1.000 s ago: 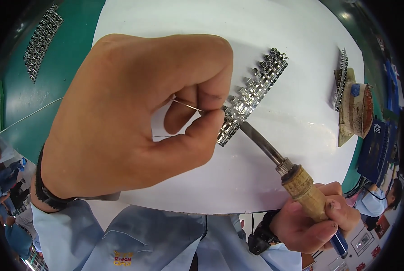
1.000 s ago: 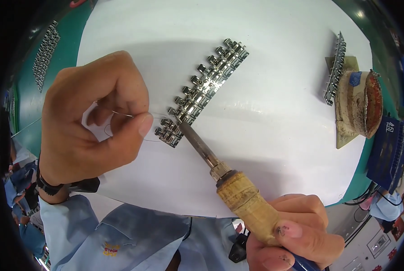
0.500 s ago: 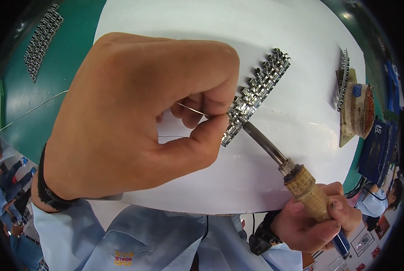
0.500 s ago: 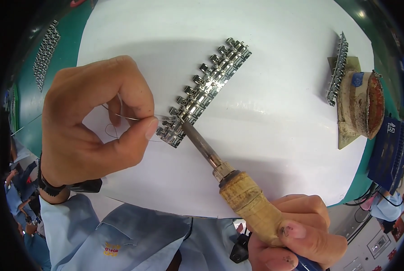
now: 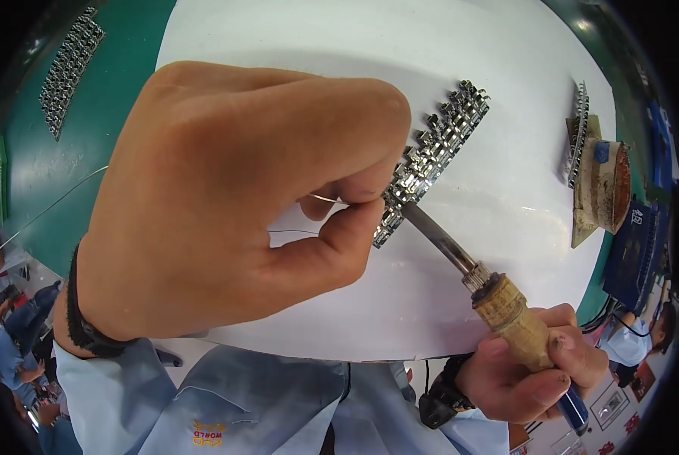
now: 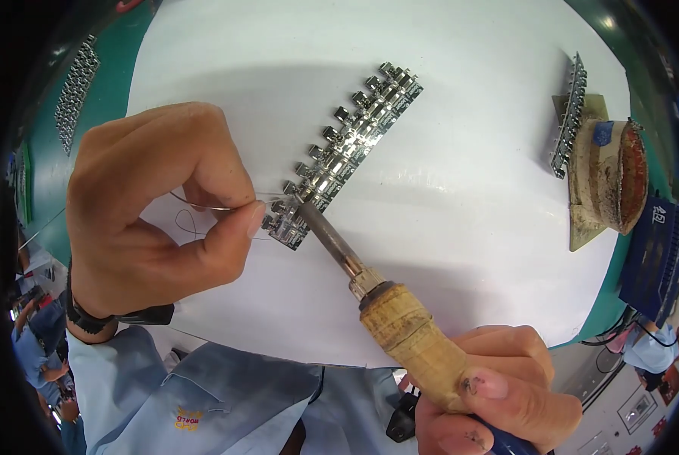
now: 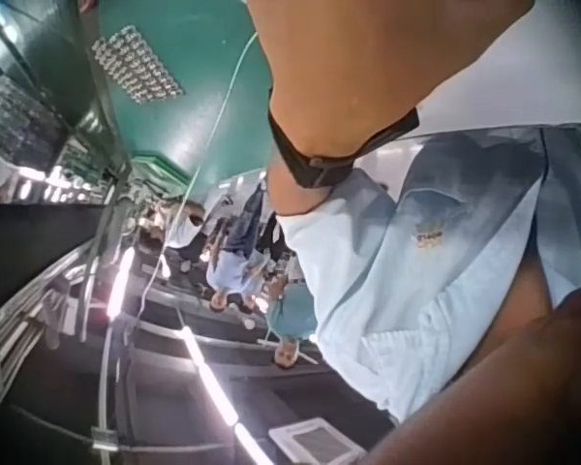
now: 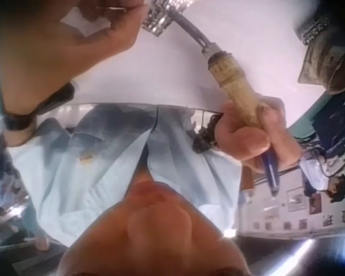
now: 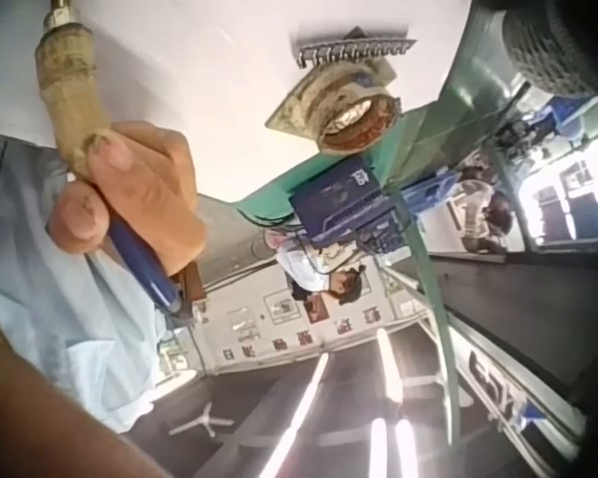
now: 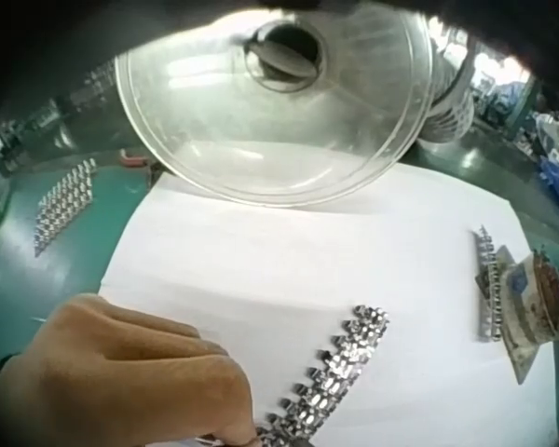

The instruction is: Soldering electronic components onto a metal strip at a workbench.

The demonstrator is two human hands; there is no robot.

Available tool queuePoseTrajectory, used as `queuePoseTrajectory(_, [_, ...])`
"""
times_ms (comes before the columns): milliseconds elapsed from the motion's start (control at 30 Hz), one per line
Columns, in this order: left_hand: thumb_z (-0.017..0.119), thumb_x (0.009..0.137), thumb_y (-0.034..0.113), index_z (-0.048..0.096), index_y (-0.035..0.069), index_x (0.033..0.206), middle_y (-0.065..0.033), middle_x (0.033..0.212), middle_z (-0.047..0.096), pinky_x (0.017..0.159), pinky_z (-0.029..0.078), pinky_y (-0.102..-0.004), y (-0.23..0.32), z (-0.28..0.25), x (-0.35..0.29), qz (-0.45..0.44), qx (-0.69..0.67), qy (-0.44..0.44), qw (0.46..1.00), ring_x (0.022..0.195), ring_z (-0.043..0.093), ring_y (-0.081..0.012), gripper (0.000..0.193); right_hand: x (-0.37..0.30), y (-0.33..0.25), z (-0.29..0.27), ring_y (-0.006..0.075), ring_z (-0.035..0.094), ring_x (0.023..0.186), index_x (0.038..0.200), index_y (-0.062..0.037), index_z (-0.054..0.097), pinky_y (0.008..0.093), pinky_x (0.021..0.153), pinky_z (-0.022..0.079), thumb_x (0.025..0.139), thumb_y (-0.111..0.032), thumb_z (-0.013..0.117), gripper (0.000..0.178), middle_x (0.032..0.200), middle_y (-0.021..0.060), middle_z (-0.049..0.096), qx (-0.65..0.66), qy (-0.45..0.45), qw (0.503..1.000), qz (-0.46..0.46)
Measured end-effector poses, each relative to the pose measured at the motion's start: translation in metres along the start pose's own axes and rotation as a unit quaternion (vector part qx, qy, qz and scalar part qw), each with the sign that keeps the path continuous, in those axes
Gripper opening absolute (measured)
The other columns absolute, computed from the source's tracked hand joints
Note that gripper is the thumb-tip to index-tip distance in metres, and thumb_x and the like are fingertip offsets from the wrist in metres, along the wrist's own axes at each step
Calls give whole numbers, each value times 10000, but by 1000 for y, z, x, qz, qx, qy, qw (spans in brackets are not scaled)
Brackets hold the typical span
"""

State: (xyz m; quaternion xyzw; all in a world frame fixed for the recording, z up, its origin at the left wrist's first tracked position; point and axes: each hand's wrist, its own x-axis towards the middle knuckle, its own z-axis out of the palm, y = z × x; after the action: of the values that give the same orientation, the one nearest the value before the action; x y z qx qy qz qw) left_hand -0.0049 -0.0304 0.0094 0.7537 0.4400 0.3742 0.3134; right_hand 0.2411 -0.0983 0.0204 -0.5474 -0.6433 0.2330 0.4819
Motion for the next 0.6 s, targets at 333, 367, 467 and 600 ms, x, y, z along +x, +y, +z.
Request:
queuePoseTrajectory(333, [761,590,-66,557,52,678,-54,623,553,466,368,-313,5,-6,7,48,101,-48,993,516,548,-203,252,2,14,16,69,525,518,1085,33,565,213,490,376,918,-267,665,358,656,42,591,4,87,995,-59])
queuePoseTrajectory(367, [759,601,-70,557,51,680,-53,623,553,466,367,-312,4,-6,6,46,106,-54,992,515,547,-198,248,2,16,17,66,522,511,1085,39,568,210,484,371,917,-278,665,371,652,41,590,5,95,993,-65])
queuePoseTrajectory(467, [750,631,-84,558,49,686,-52,624,553,466,365,-309,0,-7,5,42,117,-71,990,513,543,-184,240,2,19,21,54,515,492,1084,57,575,202,464,357,917,-310,666,414,638,39,587,5,121,989,-83])
queuePoseTrajectory(600, [741,662,-97,558,47,692,-51,625,553,466,362,-306,-1,-8,3,40,128,-88,987,510,540,-171,235,1,22,28,39,506,467,1084,82,586,192,437,339,916,-354,667,474,620,37,584,5,156,982,-109])
